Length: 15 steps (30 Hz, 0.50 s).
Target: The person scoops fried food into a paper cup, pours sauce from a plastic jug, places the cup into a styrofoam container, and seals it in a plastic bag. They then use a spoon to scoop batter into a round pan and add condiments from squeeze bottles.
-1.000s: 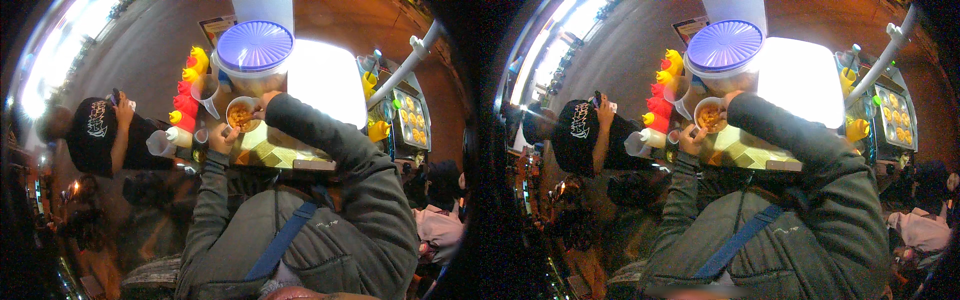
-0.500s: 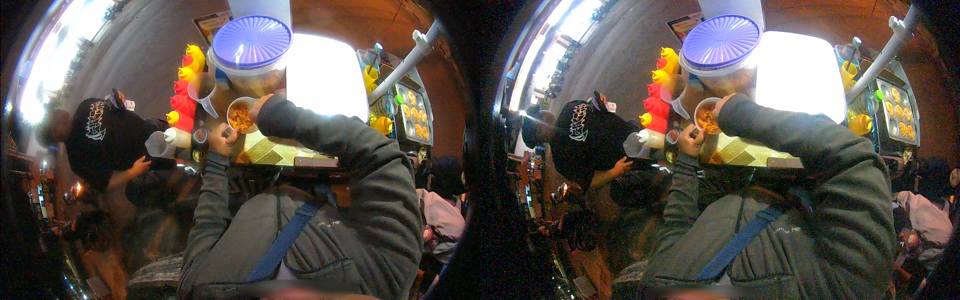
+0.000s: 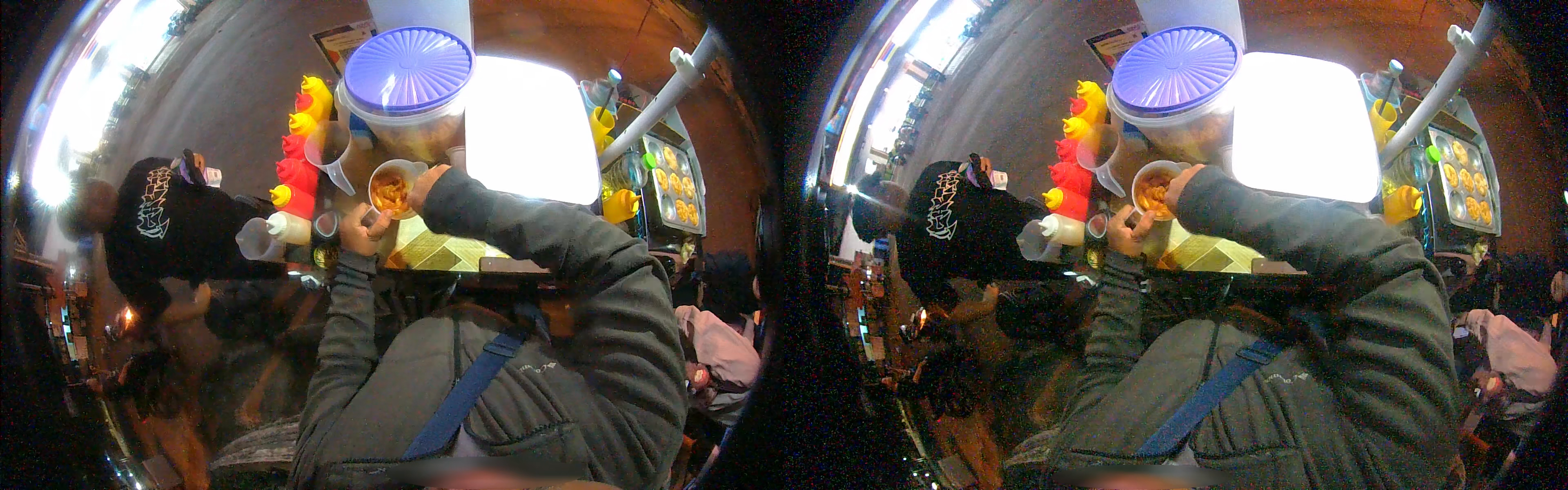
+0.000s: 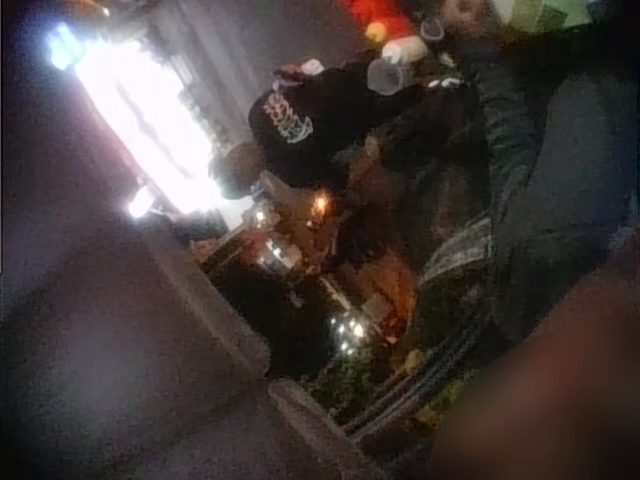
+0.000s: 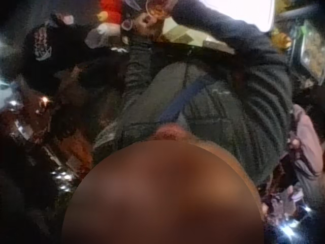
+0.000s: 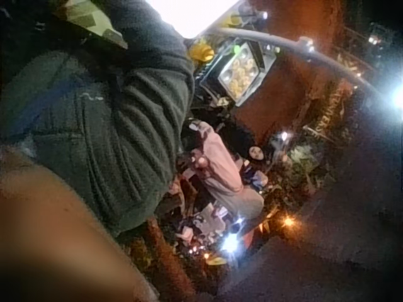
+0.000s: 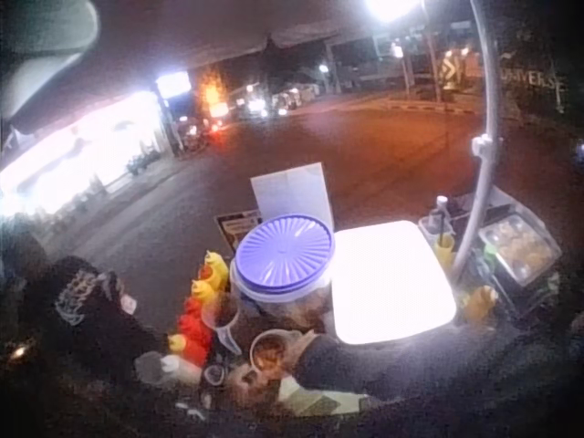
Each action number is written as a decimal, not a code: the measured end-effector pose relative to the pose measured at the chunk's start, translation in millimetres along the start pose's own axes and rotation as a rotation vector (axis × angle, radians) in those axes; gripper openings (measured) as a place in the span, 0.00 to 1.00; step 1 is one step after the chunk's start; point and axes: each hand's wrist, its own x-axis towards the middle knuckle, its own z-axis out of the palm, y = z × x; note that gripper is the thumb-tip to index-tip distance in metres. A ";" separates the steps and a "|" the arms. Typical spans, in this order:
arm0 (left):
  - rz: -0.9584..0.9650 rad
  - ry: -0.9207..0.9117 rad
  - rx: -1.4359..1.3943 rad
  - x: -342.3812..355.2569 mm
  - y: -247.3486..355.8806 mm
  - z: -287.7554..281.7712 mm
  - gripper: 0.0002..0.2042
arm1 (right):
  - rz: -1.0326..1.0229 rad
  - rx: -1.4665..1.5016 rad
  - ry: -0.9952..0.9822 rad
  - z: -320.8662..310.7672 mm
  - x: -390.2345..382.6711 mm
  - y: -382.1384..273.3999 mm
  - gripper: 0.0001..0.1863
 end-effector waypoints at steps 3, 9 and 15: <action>0.058 0.017 0.000 7.0 -0.5 0.5 0.18 | 0.062 0.079 0.006 -10.1 2.7 5.3 0.11; 0.044 -0.017 0.048 2.2 -3.0 -2.9 0.17 | 0.036 0.085 0.125 -14.3 -1.1 16.3 0.09; -0.021 0.004 -0.014 0.9 -1.9 -2.3 0.19 | -0.085 0.103 0.135 -6.2 -14.9 -8.2 0.07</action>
